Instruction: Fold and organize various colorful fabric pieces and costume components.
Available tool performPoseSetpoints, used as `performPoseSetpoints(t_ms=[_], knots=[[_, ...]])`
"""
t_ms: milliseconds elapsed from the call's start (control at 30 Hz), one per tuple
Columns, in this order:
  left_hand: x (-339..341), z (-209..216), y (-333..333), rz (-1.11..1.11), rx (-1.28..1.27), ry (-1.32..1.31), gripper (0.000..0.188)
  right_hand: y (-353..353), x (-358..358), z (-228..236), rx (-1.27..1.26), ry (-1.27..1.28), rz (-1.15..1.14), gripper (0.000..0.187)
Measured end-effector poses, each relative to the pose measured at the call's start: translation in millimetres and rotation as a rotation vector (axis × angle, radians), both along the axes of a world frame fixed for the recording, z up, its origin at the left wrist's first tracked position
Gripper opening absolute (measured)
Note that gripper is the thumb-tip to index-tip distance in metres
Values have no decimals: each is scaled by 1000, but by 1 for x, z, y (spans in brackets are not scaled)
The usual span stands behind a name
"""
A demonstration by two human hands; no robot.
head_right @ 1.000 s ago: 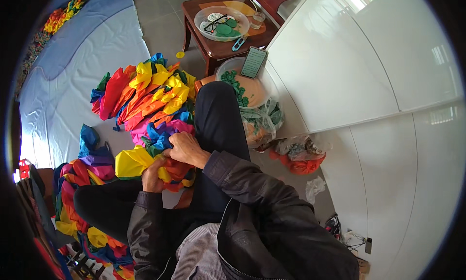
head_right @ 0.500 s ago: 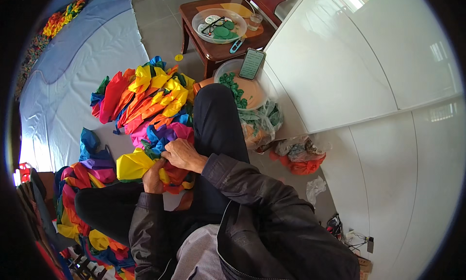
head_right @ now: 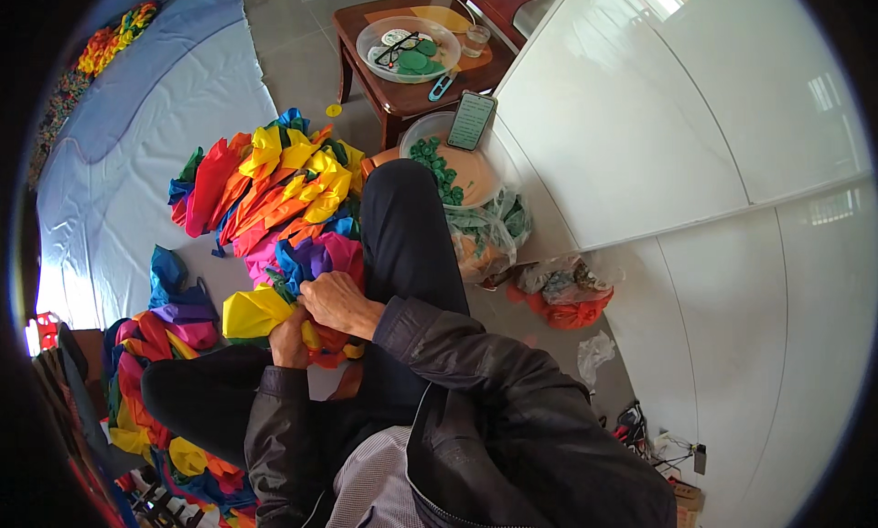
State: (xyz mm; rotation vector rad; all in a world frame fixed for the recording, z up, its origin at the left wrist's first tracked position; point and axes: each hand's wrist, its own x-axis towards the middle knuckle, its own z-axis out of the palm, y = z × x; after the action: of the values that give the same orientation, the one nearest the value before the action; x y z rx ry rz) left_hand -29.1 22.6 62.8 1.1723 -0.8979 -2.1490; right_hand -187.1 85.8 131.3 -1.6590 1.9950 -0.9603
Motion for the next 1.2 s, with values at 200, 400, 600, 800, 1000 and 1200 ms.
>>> performPoseSetpoints(t_ms=[200, 400, 600, 800, 1000, 1200], knots=[[3, -3, -1, -87, -100, -84, 30, 1, -1, -1, 38, 50, 23, 27], [-1, -10, 2, -45, -115, -108, 34, 2, -2, -1, 64, 89, 24, 26], [-8, -7, 6, 7, -374, -204, 41, 2, -2, 3, 100, 139, 30, 24], [-10, 5, 8, -2, -265, -211, 38, 2, -4, 4, 106, 148, 12, 22], [-5, 2, 5, 5, -99, -129, 30, 2, -3, 6, 87, 140, -101, 31], [-6, 6, 7, 17, -90, -96, 29, 2, -6, 10, 204, 108, -130, 36]])
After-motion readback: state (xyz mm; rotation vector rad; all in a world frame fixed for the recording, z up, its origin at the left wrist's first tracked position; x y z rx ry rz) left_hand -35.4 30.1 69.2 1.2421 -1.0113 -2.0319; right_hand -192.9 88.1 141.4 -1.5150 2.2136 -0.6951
